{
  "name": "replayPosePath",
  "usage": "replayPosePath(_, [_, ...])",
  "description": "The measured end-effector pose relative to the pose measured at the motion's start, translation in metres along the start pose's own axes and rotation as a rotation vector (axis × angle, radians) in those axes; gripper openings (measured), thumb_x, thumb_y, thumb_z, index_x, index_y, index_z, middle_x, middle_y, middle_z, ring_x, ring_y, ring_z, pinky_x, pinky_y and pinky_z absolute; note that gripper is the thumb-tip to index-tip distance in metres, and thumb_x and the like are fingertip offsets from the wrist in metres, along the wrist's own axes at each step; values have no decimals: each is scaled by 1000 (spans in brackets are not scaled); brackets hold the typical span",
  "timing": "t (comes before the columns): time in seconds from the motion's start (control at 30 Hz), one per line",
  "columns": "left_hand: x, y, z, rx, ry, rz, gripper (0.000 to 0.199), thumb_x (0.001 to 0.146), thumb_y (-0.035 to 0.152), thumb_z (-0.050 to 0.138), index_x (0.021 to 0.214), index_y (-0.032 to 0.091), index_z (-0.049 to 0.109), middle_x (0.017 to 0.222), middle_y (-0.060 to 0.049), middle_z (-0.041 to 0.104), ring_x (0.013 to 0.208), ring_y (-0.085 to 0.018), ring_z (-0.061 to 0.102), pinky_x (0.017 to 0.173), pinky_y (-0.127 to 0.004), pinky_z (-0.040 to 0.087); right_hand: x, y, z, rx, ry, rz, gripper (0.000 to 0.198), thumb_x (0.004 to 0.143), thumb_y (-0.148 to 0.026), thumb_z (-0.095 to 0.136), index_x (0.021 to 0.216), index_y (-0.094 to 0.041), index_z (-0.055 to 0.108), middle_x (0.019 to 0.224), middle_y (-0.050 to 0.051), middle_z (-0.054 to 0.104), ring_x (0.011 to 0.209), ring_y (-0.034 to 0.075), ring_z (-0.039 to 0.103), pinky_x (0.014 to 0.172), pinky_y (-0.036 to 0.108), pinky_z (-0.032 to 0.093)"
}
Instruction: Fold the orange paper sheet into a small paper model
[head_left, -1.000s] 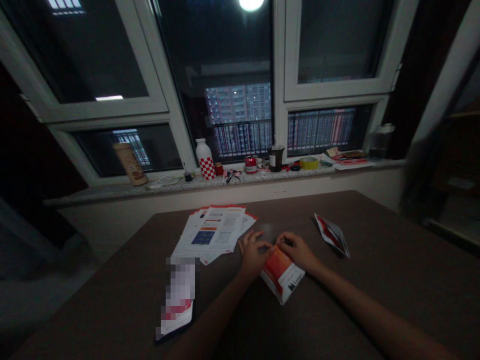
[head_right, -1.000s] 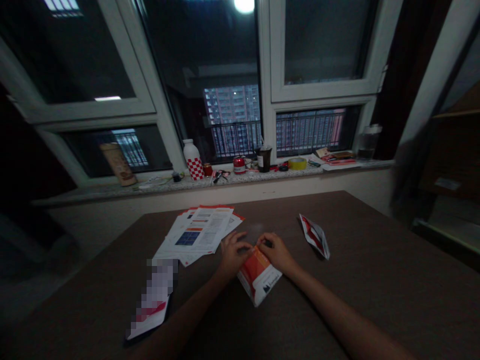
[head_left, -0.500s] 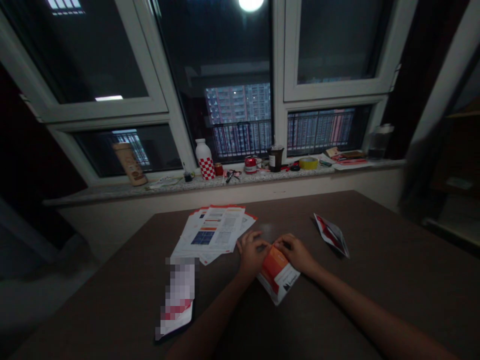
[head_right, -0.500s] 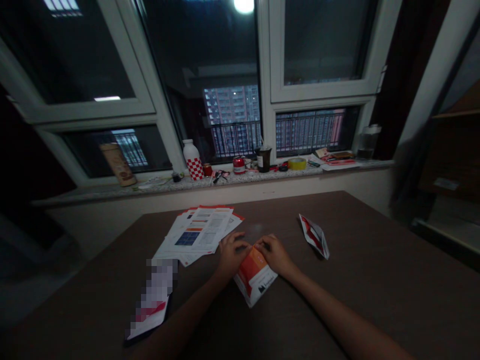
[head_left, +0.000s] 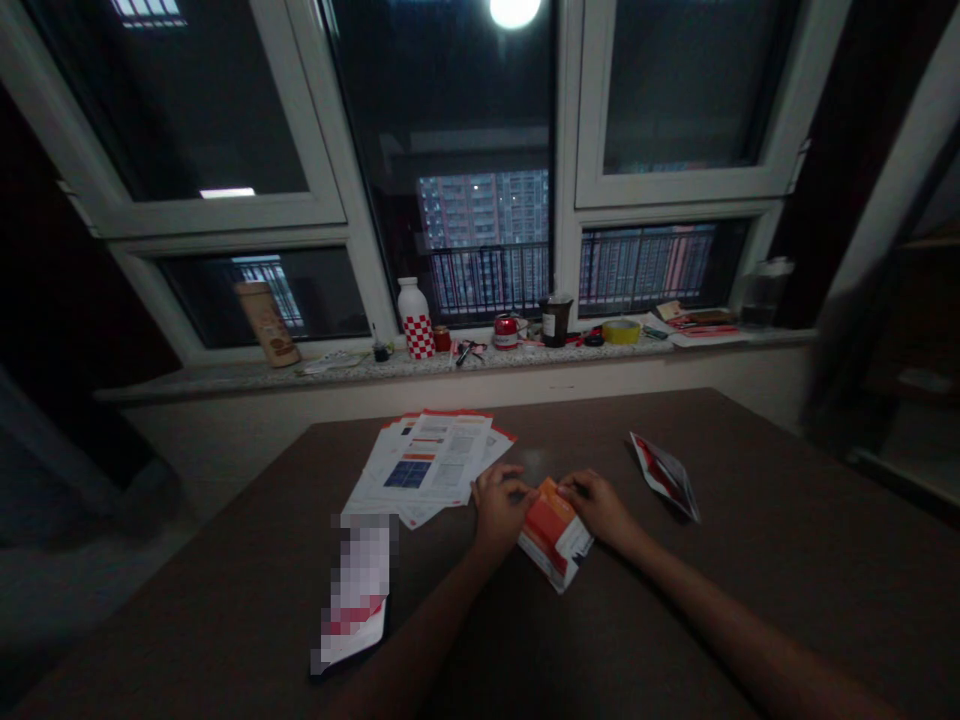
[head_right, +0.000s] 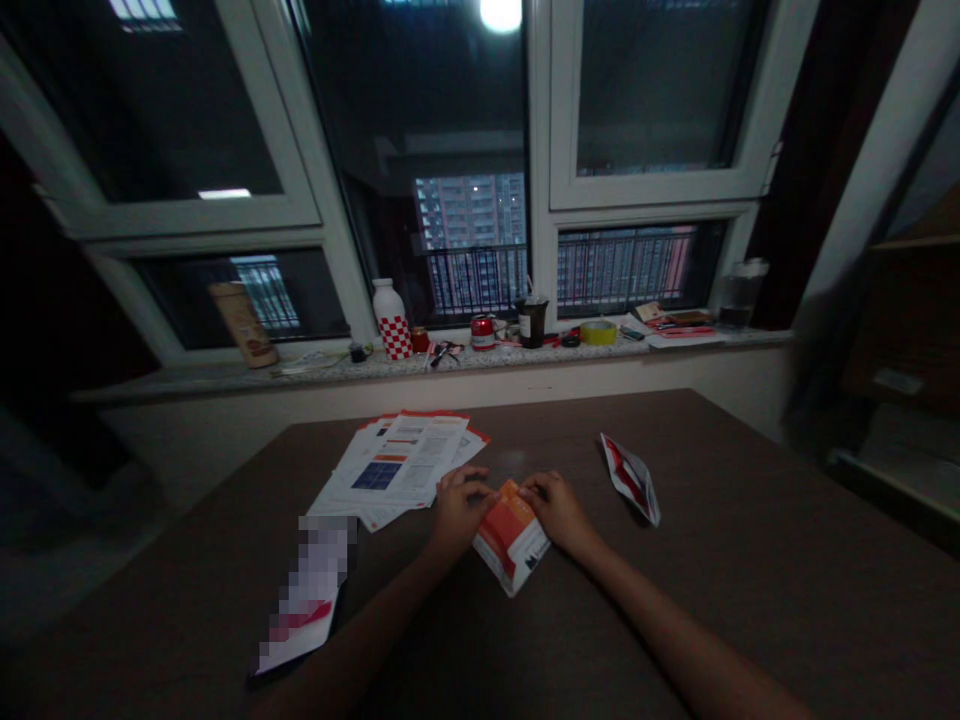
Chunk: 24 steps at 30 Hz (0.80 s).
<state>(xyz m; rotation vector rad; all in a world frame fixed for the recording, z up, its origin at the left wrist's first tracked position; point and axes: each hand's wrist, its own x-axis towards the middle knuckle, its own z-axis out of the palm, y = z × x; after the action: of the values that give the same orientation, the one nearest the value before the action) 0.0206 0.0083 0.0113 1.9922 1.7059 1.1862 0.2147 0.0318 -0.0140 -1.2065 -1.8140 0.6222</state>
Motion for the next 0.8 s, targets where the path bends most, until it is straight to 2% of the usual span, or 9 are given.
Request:
replayPosePath(0.13, [1, -2, -2, -27, 76, -19, 9, 72, 19, 75, 65, 24, 71, 106, -1, 67, 112, -25, 52, 107, -50, 28, -1, 3, -1, 32, -40, 21, 29, 84, -45, 57, 83, -19, 69, 83, 5, 68, 83, 22, 61, 74, 31, 45])
replayPosePath(0.3, [-1, -6, 0, -30, 62, -6, 6, 74, 21, 74, 71, 26, 74, 110, -1, 67, 115, -25, 50, 107, -48, 30, -2, 4, -5, -5, -64, 55, 24, 87, -39, 50, 78, -20, 60, 73, 2, 64, 69, 18, 59, 62, 27, 41])
replayPosePath(0.47, [0, -11, 2, 6, 84, 6, 8, 77, 20, 72, 69, 24, 72, 107, -2, 68, 112, -25, 52, 103, -47, 34, -4, -1, -8, -35, -52, 25, 26, 90, -40, 45, 80, -20, 59, 76, 4, 65, 72, 19, 60, 65, 28, 42])
replayPosePath(0.57, [2, -14, 2, -6, 147, 21, 11, 78, 20, 70, 67, 21, 69, 101, -3, 68, 106, -23, 54, 100, -43, 38, -7, -5, -11, 16, -122, 15, 31, 89, -47, 50, 90, -19, 63, 78, 3, 68, 73, 19, 62, 65, 28, 43])
replayPosePath(0.67, [2, -15, 2, -19, 177, 21, 12, 79, 21, 68, 67, 21, 68, 99, -4, 67, 106, -23, 54, 100, -42, 39, -9, -7, -12, 31, -208, -1, 31, 84, -49, 59, 83, -19, 67, 77, 4, 70, 73, 21, 64, 67, 29, 45])
replayPosePath(0.73, [2, -16, 2, -19, 172, 27, 10, 80, 22, 67, 70, 22, 69, 103, -4, 66, 109, -24, 53, 101, -42, 38, -9, -8, -12, 77, -239, 5, 30, 85, -47, 59, 84, -19, 68, 80, 4, 72, 75, 22, 65, 68, 30, 46])
replayPosePath(0.8, [2, -17, 1, -22, 156, 50, 6, 82, 23, 67, 82, 23, 72, 109, -4, 64, 113, -24, 51, 104, -41, 38, -9, -7, -12, 98, -216, 14, 30, 87, -46, 56, 91, -18, 69, 85, 5, 72, 77, 22, 65, 69, 30, 47])
